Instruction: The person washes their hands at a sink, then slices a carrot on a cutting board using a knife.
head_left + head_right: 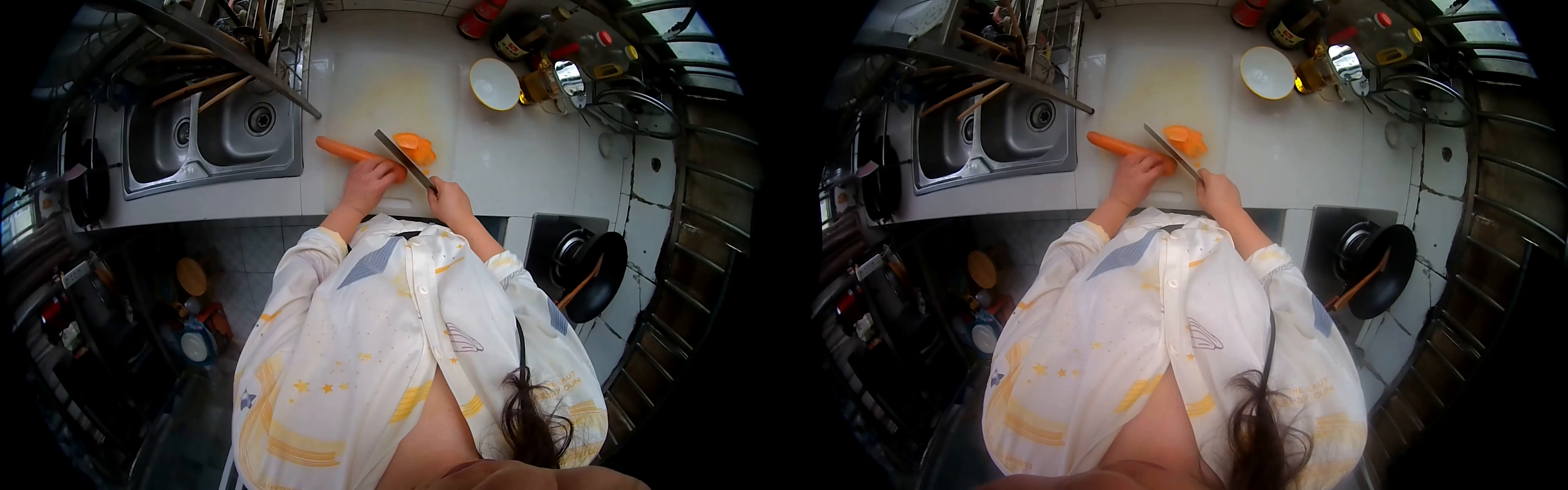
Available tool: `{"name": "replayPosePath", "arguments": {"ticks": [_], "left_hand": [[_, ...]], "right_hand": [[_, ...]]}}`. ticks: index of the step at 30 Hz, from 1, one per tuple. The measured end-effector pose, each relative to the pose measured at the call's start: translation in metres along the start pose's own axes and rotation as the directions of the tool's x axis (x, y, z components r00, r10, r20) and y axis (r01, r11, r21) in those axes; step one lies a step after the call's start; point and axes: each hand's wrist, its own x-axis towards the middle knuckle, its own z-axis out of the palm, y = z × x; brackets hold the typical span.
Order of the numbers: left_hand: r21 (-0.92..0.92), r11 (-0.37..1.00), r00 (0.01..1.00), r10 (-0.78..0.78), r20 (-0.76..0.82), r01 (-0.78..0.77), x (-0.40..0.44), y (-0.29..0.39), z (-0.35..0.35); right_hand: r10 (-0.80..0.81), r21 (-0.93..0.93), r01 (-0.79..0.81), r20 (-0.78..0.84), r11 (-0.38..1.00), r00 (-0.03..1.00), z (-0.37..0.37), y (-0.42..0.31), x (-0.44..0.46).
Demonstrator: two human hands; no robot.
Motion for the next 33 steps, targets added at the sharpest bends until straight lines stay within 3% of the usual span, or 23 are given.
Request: {"name": "replayPosePath", "arguments": {"ticks": [1,8,16,21,28,33], "left_hand": [[0.051,0.995,0.997,0.081,0.014,-0.081,0.000,0.000,0.003],[0.122,0.992,0.999,0.036,0.033,-0.039,0.001,0.008,0.009],[0.067,0.994,0.992,-0.088,0.085,0.083,0.000,0.015,0.023],[0.076,0.993,0.992,-0.099,0.078,0.093,-0.003,0.015,0.028],[0.136,0.983,0.978,-0.143,0.151,0.123,-0.005,0.016,0.030],[0.046,0.991,0.989,-0.131,0.075,0.128,-0.006,0.016,0.032]], "right_hand": [[-0.001,-0.001,0.001,0.000,1.000,1.000,0.000,0.000,-0.001],[-0.025,0.021,0.026,-0.050,0.999,0.998,-0.003,-0.005,-0.004],[-0.078,-0.067,0.075,-0.030,0.995,0.997,-0.017,-0.019,-0.005],[-0.090,-0.143,0.096,0.047,0.985,0.995,-0.028,-0.024,-0.009],[-0.093,-0.146,0.093,0.011,0.985,0.996,-0.002,-0.014,0.010],[-0.095,-0.156,0.104,0.064,0.982,0.993,-0.017,-0.020,0.005]]}}
